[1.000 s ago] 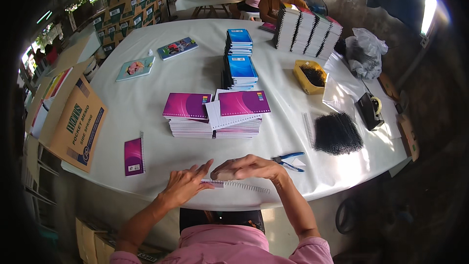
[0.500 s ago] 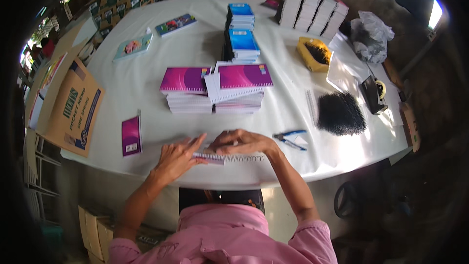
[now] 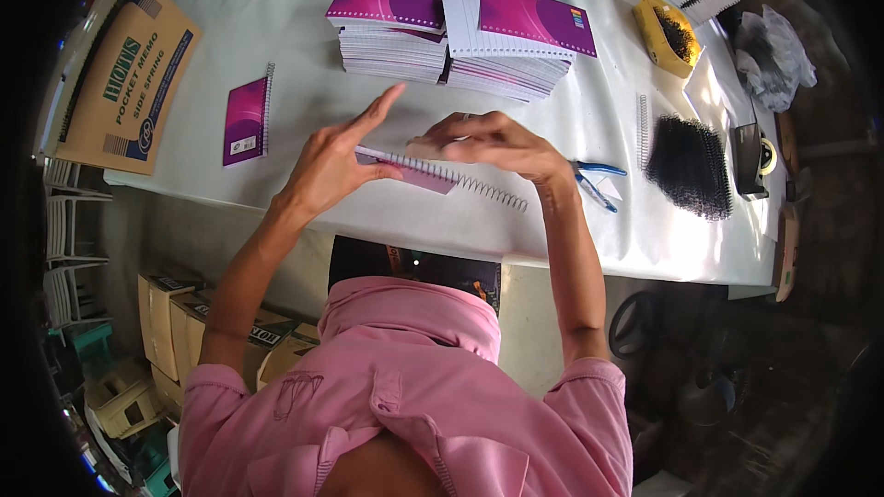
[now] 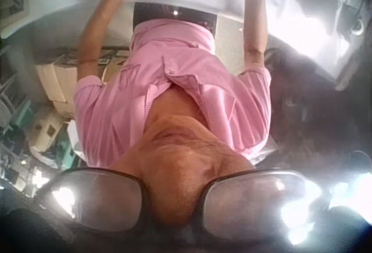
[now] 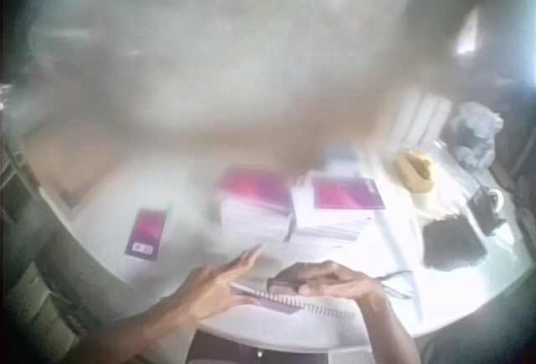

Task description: The person assembles spiral-bound notebooks by inserting metal coils into pre-punched pages and trimming excess coil length with pliers. They handle stacks of blue and purple notebooks, aligning pages and securing the binding before placing finished units into a cardboard box.

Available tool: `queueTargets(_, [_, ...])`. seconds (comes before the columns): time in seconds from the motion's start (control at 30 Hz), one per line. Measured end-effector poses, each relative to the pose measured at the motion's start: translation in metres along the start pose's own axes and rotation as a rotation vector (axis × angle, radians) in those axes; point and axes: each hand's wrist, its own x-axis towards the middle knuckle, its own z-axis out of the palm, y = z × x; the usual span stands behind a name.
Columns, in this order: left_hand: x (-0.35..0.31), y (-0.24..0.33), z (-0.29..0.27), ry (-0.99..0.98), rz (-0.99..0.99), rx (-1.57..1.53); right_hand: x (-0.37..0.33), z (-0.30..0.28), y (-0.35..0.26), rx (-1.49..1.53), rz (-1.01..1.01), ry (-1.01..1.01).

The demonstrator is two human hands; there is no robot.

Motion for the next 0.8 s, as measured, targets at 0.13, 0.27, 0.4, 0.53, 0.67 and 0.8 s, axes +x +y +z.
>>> queueTargets(0.13, [-0.004, -0.004, 0.006, 0.05, -0.146, -0.226, 0.007, 0.009, -0.013, -0.096, 0.026, -0.034])
queueTargets(0.27, [-0.007, -0.02, 0.023, 0.195, -0.124, -0.416, 0.009, 0.012, -0.014, 0.074, -0.125, -0.061])
queueTargets(0.4, [-0.011, -0.029, 0.03, 0.19, -0.15, -0.489, 0.011, 0.002, -0.016, -0.168, 0.048, -0.017])
queueTargets(0.53, [-0.014, -0.029, 0.033, 0.198, -0.119, -0.596, 0.016, 0.01, -0.023, -0.266, 0.107, -0.003])
queueTargets(0.67, [-0.013, -0.027, 0.031, 0.185, -0.11, -0.636, 0.017, 0.012, -0.013, 0.034, -0.021, -0.049])
queueTargets(0.8, [-0.012, -0.03, 0.033, 0.153, -0.147, -0.674, 0.026, 0.017, -0.017, -0.243, 0.019, 0.008])
